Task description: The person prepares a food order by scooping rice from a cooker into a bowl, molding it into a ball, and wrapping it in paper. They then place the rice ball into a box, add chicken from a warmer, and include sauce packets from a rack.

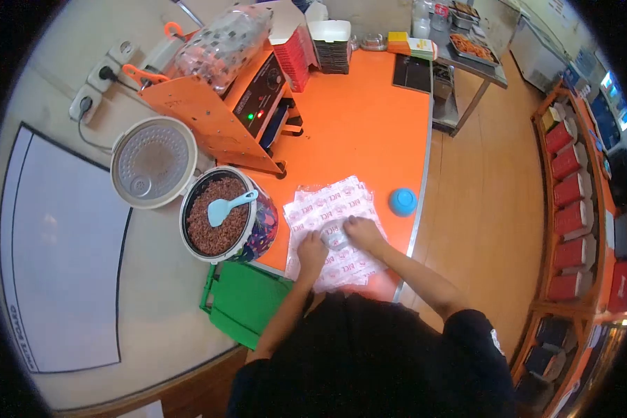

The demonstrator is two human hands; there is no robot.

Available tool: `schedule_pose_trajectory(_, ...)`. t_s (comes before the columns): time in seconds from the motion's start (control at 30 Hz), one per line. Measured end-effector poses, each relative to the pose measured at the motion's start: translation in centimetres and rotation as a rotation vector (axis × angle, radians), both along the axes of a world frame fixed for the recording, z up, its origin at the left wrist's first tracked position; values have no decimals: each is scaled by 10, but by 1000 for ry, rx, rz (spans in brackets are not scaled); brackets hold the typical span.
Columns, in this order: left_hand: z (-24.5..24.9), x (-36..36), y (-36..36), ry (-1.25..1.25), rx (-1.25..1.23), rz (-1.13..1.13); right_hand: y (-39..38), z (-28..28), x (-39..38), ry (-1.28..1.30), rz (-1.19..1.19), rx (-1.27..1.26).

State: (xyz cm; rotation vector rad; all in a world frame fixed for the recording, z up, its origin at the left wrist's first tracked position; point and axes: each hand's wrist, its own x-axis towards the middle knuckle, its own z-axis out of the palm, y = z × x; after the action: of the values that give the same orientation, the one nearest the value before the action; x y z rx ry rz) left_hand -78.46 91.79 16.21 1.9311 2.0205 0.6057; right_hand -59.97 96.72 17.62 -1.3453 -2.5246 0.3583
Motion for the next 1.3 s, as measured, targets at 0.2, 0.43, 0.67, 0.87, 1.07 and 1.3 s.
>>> schedule_pose_trajectory(0.2,-21,31,-47,-53,189,84,-38,-24,6,267,-108,117)
schedule_pose_trajectory(0.43,-42,62,-24,-1148,0,356,-37,6,16,448,-159,-59)
schedule_pose_trajectory(0.67,27,33,-11,-1348,-332,196,-26,9,26,494,105,226)
schedule_pose_trajectory(0.87,31,39,-14,-747,70,-89,-17,19,24,563,153,255)
schedule_pose_trajectory(1.07,28,46,-11,-638,316,-207,-37,48,7,954,-232,-568)
schedule_pose_trajectory(1.3,27,43,-14,-692,391,-190,-58,-4,29,1142,-96,-913)
